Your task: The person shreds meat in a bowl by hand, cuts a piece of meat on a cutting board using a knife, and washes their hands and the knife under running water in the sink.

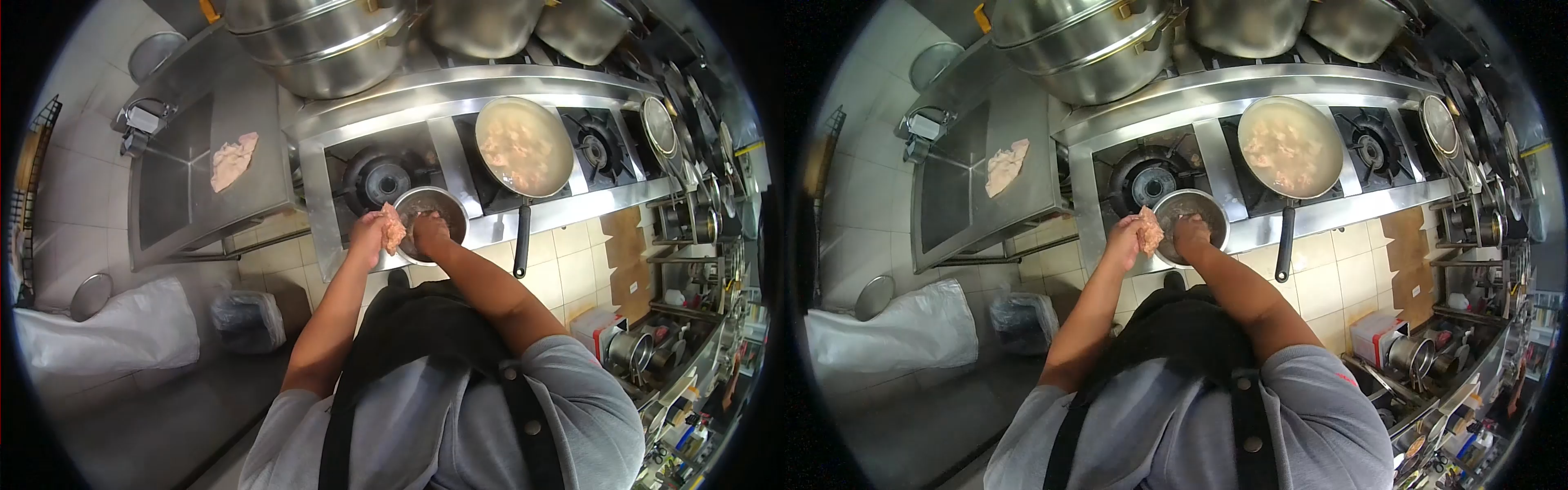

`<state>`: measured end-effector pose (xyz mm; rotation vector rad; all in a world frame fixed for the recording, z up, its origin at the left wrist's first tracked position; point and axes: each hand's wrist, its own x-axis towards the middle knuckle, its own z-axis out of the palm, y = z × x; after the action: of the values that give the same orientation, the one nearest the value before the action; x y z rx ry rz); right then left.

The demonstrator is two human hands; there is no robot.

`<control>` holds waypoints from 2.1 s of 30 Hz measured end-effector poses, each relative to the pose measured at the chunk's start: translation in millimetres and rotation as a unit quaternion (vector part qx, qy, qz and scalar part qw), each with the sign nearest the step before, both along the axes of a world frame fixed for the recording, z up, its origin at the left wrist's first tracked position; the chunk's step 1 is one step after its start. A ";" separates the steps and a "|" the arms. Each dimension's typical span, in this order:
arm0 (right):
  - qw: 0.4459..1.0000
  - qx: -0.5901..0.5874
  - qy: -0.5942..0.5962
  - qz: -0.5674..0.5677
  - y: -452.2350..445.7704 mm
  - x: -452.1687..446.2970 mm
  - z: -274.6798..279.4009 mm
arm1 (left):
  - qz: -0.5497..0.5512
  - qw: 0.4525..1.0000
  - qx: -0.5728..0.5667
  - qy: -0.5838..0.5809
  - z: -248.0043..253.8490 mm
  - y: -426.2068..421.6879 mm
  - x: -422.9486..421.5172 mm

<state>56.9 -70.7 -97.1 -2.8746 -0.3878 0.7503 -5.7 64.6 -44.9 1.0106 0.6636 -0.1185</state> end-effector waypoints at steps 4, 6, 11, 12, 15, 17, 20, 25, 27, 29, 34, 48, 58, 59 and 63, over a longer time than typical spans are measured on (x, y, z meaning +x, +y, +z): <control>0.997 0.014 0.035 0.071 -4.0 3.1 8.0 | 0.015 1.000 0.009 -0.017 -4.8 -2.3 -8.0; 0.989 0.001 0.042 0.145 -7.1 3.1 12.4 | -0.001 1.000 0.006 -0.021 -12.6 0.0 -10.6; 0.981 0.018 0.034 0.189 -17.0 -7.2 21.8 | -0.031 0.999 0.016 -0.006 -17.1 4.1 -13.9; 0.980 0.043 0.048 0.190 -19.1 -6.9 17.0 | -0.030 0.999 0.012 -0.010 -16.7 1.9 -13.5; 0.981 0.038 0.047 0.182 -15.8 -3.8 11.8 | -0.043 0.999 0.017 -0.016 -17.4 1.5 -13.3; 0.981 0.054 0.069 0.171 -16.5 -1.7 8.4 | -0.054 0.998 0.038 -0.006 -19.6 2.7 -12.6; 0.972 0.075 0.065 0.214 -20.8 -3.0 12.3 | -0.040 0.999 0.025 -0.003 -21.0 0.9 -13.1; 0.972 0.085 0.030 0.218 -20.5 -2.0 17.7 | -0.054 0.997 0.047 0.001 -26.4 3.8 -13.3; 0.965 0.064 0.060 0.249 -21.5 -0.3 19.6 | -0.035 0.999 0.028 0.015 -17.7 0.2 -11.9; 0.968 0.061 0.048 0.239 -22.1 0.0 4.1 | -0.004 1.000 0.009 0.005 -12.5 -6.3 -13.9; 0.951 0.059 0.044 0.300 -21.5 7.2 -4.6 | -0.005 0.999 -0.027 -0.022 -9.1 -3.9 -17.4; 0.867 0.327 0.355 0.126 -22.9 55.3 -32.5 | -0.044 0.978 -0.156 -0.132 -19.4 9.3 -25.9; 0.943 0.269 0.150 0.127 -16.3 51.7 -4.3 | 0.039 0.993 -0.080 -0.073 -16.6 14.6 -26.5; 0.960 0.172 0.059 0.214 -12.1 49.3 -10.4 | 0.040 0.993 -0.081 -0.072 -27.0 15.4 -27.8; 0.969 0.120 -0.049 0.211 -7.2 7.8 -17.1 | 0.045 0.991 -0.098 -0.074 -33.1 14.2 -27.6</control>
<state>64.6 -77.9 -114.2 -2.6305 -1.0488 0.5678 -33.2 78.8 -78.0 0.7906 0.5491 -0.0275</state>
